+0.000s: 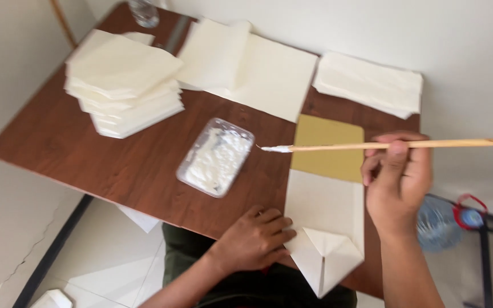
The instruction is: Applying glue and folding paper to assemble a paper bag.
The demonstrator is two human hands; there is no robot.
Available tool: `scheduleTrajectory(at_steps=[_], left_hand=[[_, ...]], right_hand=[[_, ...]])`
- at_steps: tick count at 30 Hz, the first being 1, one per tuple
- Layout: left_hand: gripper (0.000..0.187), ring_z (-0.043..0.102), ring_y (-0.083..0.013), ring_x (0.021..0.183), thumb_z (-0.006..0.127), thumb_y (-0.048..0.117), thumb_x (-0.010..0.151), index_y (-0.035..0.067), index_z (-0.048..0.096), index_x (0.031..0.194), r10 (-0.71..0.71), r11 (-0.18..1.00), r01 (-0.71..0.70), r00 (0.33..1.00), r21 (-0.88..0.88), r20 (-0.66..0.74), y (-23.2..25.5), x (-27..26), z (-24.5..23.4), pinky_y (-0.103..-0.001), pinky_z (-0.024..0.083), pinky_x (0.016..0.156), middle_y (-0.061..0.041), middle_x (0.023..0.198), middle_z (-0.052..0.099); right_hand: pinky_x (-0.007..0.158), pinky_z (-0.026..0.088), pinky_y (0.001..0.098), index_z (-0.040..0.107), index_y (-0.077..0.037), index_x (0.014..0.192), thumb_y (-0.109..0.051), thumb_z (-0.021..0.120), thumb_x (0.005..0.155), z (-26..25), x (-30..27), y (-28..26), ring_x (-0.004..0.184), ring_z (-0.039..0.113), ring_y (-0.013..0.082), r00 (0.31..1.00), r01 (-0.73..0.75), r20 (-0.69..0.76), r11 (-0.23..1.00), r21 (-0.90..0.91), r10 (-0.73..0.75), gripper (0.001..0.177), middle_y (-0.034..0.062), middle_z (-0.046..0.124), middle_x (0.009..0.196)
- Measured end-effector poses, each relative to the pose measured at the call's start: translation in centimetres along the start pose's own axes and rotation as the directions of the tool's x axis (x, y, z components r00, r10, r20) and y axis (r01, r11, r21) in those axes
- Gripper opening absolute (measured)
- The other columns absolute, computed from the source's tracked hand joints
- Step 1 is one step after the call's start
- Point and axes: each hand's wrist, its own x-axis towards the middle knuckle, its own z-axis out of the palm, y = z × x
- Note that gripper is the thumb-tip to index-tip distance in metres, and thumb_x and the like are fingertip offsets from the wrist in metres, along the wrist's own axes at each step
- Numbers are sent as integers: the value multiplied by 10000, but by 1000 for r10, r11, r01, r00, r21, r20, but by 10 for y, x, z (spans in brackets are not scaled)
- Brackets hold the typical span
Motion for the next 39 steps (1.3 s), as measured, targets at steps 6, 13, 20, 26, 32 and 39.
scheduleTrajectory(at_steps=[6, 13, 20, 26, 32, 39], left_hand=[[296, 597, -293, 948, 733, 390, 914, 122, 676, 1027, 181, 976, -188, 981, 111, 72, -22, 38, 21, -448, 463, 840, -67, 1001, 636], [532, 582, -291, 993, 630, 446, 893, 175, 642, 1351, 192, 946, -258, 933, 195, 303, -49, 82, 33, -462, 446, 825, -78, 1117, 636], [235, 571, -294, 1054, 755, 365, 869, 145, 678, 895, 225, 966, -245, 954, 81, 198, -51, 113, 51, -493, 468, 882, -108, 1172, 616], [352, 512, -322, 1309, 572, 418, 1002, 188, 647, 1258, 204, 978, -192, 962, -77, 184, -62, 105, 63, -600, 330, 1132, -130, 1408, 556], [488, 317, -350, 1532, 347, 449, 1098, 272, 486, 1531, 173, 984, -178, 963, 6, 208, -59, 96, 67, -556, 196, 1250, -139, 1657, 335], [506, 279, -353, 1551, 329, 467, 1102, 298, 435, 1567, 167, 980, -185, 964, 71, 207, -58, 95, 71, -547, 179, 1262, -139, 1678, 307]], right_hand=[[403, 277, 229, 398, -111, 1093, -390, 528, 1155, -95, -74, 21, 492, 401, 121, 885, -80, -461, 997, -5, 69, 314, 131, 455, 916], [679, 445, 366, 416, -28, 1156, -373, 423, 1228, -140, -175, 9, 431, 397, 199, 790, -268, -607, 941, -208, 91, 353, 164, 438, 882], [409, 364, 248, 459, -86, 1072, -339, 382, 1140, -109, -220, 8, 435, 506, 172, 885, -183, -465, 907, -379, -16, 273, 131, 467, 596], [463, 376, 253, 492, -194, 985, -541, 365, 1109, -106, -229, 8, 431, 491, 159, 904, -277, -422, 848, -453, 70, 390, 133, 540, 607], [427, 316, 243, 490, -167, 997, -449, 402, 1130, -107, -236, 24, 453, 514, 155, 888, -206, -460, 884, -419, -12, 324, 108, 469, 595], [402, 422, 264, 504, -158, 956, -446, 401, 1109, -105, -243, 24, 451, 538, 169, 920, -216, -387, 904, -368, 62, 342, 142, 559, 671]])
